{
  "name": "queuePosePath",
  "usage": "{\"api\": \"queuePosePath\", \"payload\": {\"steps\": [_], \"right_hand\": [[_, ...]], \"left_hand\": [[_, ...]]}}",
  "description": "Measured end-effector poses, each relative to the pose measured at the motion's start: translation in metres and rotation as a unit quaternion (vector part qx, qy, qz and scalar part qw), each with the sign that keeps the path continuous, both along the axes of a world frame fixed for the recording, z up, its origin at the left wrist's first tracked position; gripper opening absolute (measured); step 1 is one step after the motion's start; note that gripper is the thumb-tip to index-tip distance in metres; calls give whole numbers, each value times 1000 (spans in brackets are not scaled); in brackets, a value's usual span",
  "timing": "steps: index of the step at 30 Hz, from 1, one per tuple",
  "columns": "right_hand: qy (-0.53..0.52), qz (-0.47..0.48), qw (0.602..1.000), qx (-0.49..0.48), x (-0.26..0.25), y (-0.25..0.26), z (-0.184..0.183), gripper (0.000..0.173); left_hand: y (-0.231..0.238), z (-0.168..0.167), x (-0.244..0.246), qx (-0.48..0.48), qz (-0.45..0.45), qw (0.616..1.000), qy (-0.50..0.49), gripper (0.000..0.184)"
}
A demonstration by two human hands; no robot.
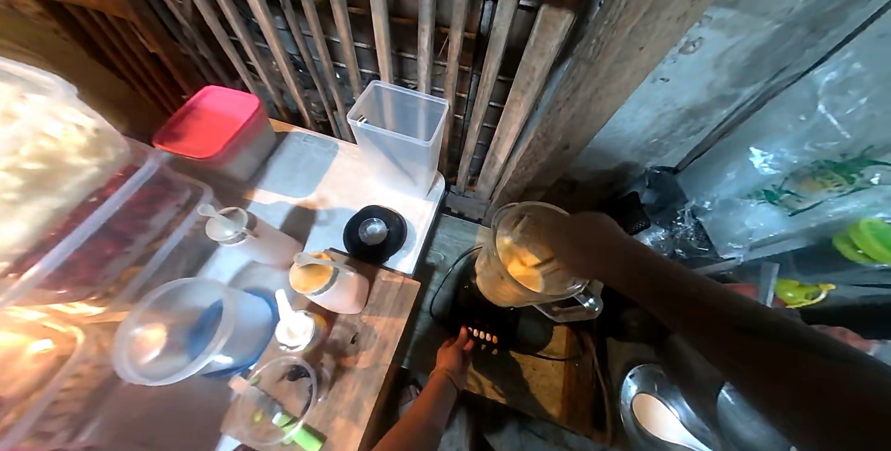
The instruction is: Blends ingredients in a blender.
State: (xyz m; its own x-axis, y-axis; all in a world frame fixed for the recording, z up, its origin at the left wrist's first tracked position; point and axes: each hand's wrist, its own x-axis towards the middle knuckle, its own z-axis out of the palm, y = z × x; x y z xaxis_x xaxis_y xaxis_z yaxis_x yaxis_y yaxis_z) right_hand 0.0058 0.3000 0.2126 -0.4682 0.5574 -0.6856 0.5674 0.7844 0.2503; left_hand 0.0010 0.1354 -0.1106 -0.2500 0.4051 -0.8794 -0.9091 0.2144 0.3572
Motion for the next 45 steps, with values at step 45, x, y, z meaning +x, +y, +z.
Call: {"api": "queuePosePath", "payload": {"steps": [45], "right_hand": [[8, 0, 1000, -6, 0, -4, -1, 19]], "left_hand": [[0, 0, 0, 2, -9, 1000, 9, 41]]}}
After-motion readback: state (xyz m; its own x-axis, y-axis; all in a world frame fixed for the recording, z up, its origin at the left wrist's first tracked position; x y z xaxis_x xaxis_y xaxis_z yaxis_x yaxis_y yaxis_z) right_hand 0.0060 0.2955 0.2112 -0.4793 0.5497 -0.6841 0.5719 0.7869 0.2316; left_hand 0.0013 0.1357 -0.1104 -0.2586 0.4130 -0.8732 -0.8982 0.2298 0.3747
